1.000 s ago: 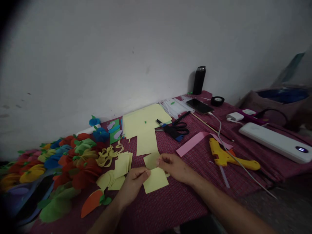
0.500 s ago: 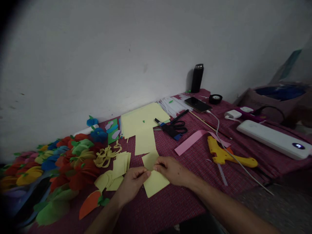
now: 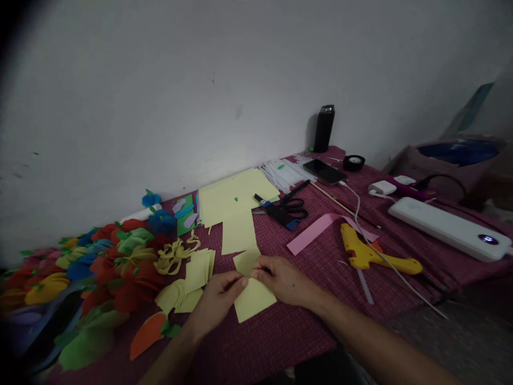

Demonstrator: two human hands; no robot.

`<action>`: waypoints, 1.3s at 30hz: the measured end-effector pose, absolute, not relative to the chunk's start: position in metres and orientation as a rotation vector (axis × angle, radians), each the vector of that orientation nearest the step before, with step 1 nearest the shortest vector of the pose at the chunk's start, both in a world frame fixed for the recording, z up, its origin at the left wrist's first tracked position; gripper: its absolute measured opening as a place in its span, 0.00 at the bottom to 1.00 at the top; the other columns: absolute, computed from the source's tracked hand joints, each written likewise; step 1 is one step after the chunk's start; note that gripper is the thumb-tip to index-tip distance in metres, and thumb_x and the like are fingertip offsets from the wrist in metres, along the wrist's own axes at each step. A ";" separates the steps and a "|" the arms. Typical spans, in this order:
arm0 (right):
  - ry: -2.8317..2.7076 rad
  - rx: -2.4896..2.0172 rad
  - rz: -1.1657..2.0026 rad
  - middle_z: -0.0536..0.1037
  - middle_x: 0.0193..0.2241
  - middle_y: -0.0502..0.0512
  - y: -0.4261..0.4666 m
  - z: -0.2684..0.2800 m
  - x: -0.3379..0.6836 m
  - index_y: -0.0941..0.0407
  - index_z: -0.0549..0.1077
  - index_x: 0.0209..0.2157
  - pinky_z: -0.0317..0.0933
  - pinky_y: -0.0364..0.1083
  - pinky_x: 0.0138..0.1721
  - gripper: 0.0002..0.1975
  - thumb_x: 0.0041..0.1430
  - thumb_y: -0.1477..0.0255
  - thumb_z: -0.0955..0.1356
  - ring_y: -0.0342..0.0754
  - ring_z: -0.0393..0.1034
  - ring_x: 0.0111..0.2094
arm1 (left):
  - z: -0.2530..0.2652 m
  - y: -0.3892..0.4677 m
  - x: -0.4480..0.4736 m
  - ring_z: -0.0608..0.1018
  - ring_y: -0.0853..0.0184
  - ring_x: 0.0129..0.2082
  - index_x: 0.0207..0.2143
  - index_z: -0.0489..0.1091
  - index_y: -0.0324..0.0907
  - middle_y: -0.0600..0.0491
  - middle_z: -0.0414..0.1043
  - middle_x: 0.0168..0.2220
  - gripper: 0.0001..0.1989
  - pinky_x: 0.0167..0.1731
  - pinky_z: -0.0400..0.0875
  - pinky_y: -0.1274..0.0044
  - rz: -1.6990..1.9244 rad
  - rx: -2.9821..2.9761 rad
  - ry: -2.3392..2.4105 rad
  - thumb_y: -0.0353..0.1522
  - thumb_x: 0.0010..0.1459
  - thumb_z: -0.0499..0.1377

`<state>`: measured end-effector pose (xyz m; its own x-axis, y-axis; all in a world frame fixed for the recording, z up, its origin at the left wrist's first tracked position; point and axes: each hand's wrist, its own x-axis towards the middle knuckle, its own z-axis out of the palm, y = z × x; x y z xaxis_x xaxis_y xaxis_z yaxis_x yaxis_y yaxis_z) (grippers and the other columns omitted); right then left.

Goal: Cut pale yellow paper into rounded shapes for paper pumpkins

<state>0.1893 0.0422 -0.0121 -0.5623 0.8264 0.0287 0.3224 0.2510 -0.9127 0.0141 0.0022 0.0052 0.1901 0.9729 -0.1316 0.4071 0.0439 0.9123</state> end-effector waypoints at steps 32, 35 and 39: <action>-1.948 -0.965 1.403 0.59 0.18 0.45 0.046 -0.014 0.189 0.58 0.66 0.24 0.47 0.38 0.20 0.12 0.54 0.66 0.61 0.39 0.52 0.20 | -0.001 0.002 0.006 0.59 0.73 0.21 0.21 0.64 0.38 0.58 0.56 0.19 0.16 0.20 0.52 0.82 0.662 1.627 1.349 0.38 0.55 0.48; -2.053 -0.972 1.349 0.58 0.17 0.44 0.041 -0.015 0.187 0.59 0.67 0.23 0.46 0.37 0.20 0.11 0.54 0.68 0.61 0.38 0.52 0.20 | -0.004 0.001 0.011 0.60 0.74 0.22 0.24 0.66 0.38 0.58 0.57 0.20 0.14 0.21 0.52 0.82 0.631 1.663 1.318 0.36 0.55 0.48; -2.126 -0.991 1.260 0.61 0.18 0.46 0.040 -0.017 0.187 0.59 0.67 0.23 0.47 0.37 0.21 0.10 0.54 0.70 0.61 0.39 0.54 0.22 | -0.002 0.002 0.011 0.60 0.74 0.21 0.22 0.66 0.38 0.59 0.57 0.19 0.14 0.21 0.52 0.82 0.585 1.703 1.301 0.36 0.54 0.49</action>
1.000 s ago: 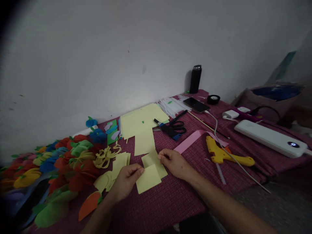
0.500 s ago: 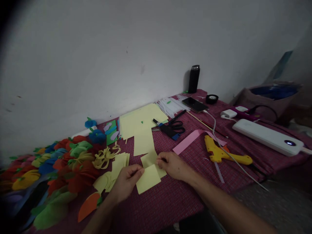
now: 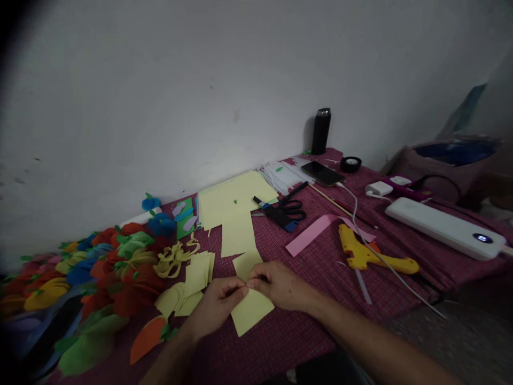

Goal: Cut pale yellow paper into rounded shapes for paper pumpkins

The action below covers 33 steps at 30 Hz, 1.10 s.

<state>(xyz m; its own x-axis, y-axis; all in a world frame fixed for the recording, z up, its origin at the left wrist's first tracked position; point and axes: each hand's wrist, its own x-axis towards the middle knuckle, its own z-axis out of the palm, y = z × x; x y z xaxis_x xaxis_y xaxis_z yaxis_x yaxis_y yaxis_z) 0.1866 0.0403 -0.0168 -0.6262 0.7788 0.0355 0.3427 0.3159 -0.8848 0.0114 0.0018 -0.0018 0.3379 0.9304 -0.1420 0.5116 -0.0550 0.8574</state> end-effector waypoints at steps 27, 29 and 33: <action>-2.012 -0.955 1.389 0.62 0.18 0.45 0.046 -0.020 0.186 0.59 0.68 0.23 0.48 0.38 0.20 0.13 0.54 0.65 0.62 0.39 0.54 0.20 | -0.001 0.000 0.010 0.56 0.74 0.20 0.19 0.62 0.39 0.59 0.50 0.18 0.17 0.19 0.49 0.81 0.690 1.791 1.359 0.38 0.55 0.47; -2.001 -0.965 1.382 0.63 0.17 0.45 0.050 -0.019 0.192 0.59 0.67 0.23 0.49 0.38 0.20 0.13 0.53 0.65 0.62 0.39 0.55 0.20 | 0.002 0.001 0.005 0.56 0.74 0.20 0.18 0.61 0.39 0.59 0.50 0.18 0.17 0.19 0.48 0.81 0.671 1.794 1.364 0.38 0.55 0.47; -1.988 -1.017 1.352 0.66 0.18 0.47 0.058 -0.011 0.211 0.59 0.67 0.22 0.54 0.39 0.23 0.13 0.53 0.65 0.62 0.40 0.59 0.21 | 0.009 0.004 -0.008 0.54 0.74 0.19 0.19 0.62 0.38 0.60 0.50 0.18 0.17 0.19 0.48 0.82 0.649 1.757 1.337 0.39 0.55 0.47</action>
<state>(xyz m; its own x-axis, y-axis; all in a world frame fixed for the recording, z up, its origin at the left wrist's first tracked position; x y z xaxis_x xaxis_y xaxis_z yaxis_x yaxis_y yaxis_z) 0.2115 0.0577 -0.0110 -0.5794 0.8150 0.0103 0.2901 0.2181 -0.9318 -0.0083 0.0040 0.0091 0.3047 0.9496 -0.0737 0.5291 -0.1044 0.8421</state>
